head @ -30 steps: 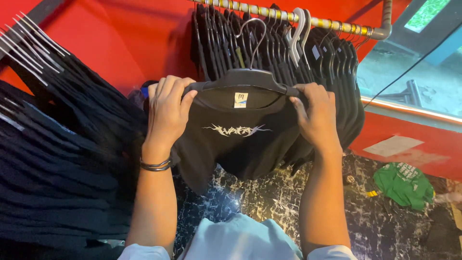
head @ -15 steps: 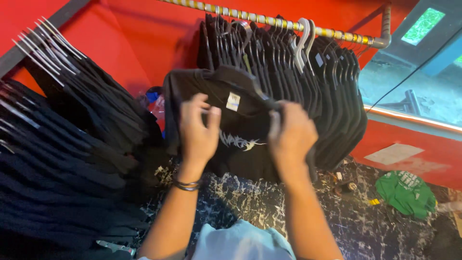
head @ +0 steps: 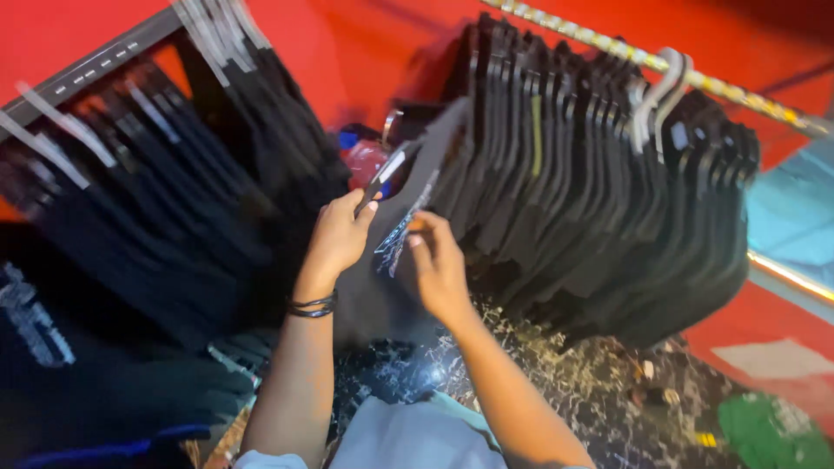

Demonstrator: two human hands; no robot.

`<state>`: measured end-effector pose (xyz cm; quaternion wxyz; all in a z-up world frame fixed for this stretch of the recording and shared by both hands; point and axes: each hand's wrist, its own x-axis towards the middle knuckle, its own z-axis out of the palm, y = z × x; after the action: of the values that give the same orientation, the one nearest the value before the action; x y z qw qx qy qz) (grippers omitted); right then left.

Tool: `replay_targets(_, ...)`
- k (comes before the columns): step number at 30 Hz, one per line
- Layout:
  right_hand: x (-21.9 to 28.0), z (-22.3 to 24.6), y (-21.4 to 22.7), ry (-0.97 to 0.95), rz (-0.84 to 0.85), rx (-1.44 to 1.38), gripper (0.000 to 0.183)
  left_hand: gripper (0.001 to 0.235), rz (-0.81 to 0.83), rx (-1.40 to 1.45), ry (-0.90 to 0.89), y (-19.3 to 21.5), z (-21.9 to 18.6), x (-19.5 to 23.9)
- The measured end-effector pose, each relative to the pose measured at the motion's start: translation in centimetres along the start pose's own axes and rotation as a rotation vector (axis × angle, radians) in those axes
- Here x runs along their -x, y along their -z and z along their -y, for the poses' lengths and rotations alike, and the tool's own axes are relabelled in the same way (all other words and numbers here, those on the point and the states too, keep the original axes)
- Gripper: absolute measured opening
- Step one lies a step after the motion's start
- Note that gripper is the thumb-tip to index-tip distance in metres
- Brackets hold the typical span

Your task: The person removes black t-shirts from a clothing rack, unfolds them to display the graphic designs, and then hangs them back on the rack. This process is repeated for several different t-shirts.

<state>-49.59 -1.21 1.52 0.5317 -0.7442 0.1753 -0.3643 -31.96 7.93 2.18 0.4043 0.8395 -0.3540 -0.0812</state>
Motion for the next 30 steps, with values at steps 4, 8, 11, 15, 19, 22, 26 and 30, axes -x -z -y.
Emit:
replay_targets(4,-1.8,-1.8,0.1,0.026,-0.012,-0.037,0.032,0.016,-0.129,-0.043,-0.027,3.0,-0.5,2.3)
replay_targets(8,-2.3,-2.1,-0.2,-0.045,-0.045,-0.023,0.034,0.02,-0.32,-0.39,-0.141,6.5,0.3,4.1)
replay_targets(11,-2.4,-1.8,-1.2,-0.085,-0.027,-0.039,0.034,0.018,-0.459,-0.481,-0.24,9.1,-0.4,5.7)
replay_targets(15,-2.1,-2.4,-3.1,-0.079,0.057,-0.04,0.036,0.018,-0.469,-0.457,-0.265,11.5,-1.2,8.0)
replay_targets(19,-1.8,-1.7,-4.7,-0.078,0.113,-0.032,0.036,0.019,-0.479,-0.44,-0.214,12.4,-0.3,9.5)
replay_targets(22,-1.8,-1.0,-5.4,-0.079,0.153,-0.017,0.038,0.018,-0.467,-0.43,-0.194,13.1,-0.3,10.5)
replay_targets(26,-1.9,-0.8,-6.1,-0.084,0.177,-0.061,0.037,0.018,-0.469,-0.42,-0.212,13.8,-0.8,11.4)
replay_targets(30,-1.5,0.0,-6.4,-0.113,0.136,-0.069,0.036,0.017,-0.396,-0.373,-0.246,14.3,-0.3,11.3)
